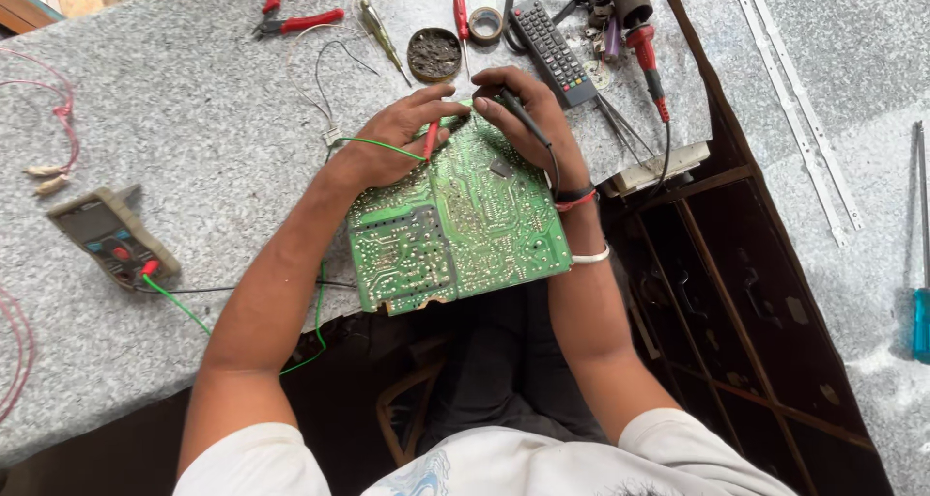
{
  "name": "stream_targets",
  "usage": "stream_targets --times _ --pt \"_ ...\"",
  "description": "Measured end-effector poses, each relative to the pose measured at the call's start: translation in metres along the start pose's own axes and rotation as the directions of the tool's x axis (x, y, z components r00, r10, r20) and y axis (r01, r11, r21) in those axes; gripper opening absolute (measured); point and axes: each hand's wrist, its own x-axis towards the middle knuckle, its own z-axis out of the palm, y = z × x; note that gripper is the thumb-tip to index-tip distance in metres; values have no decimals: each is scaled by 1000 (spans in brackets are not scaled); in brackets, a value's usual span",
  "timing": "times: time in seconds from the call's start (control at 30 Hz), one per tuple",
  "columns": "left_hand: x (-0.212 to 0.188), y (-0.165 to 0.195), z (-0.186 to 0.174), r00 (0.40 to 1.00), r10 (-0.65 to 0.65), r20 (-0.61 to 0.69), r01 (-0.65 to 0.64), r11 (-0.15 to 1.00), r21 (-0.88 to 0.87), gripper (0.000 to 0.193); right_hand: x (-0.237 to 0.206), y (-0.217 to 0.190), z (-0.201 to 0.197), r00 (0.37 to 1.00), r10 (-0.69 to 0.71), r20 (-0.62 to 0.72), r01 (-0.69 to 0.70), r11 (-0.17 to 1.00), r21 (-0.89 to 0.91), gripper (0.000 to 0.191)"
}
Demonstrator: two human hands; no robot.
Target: The person holds a green circuit board on their lap and probes its solder joints with the red and black leads of a multimeter, moving the probes across different points on the board to test it. They occasionally reposition the board and reach for tools on the workbench while continuing to probe.
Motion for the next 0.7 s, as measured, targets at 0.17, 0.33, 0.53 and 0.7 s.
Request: stream_targets --times 0.17,0.33,0.53,0.7 --pt "-3 3 -1 1000 25 -10 -24 1000 18 41 -6 -6 3 1000 8 -8 -8 1000 8 33" --pt "-4 5 -1 1000 -2 -7 2 1000 6 40 -10 -9 3 1000 11 -2 -11 999 43 34" --pt "-4 4 -1 1000 15 -16 -15 1000 21 40 -10 -9 4 1000 6 -13 -5 999 51 31" --pt "-6 4 1 998 40 -39 -37 998 57 38 -12 -4 2 998 -28 -49 27 999 -31 28"
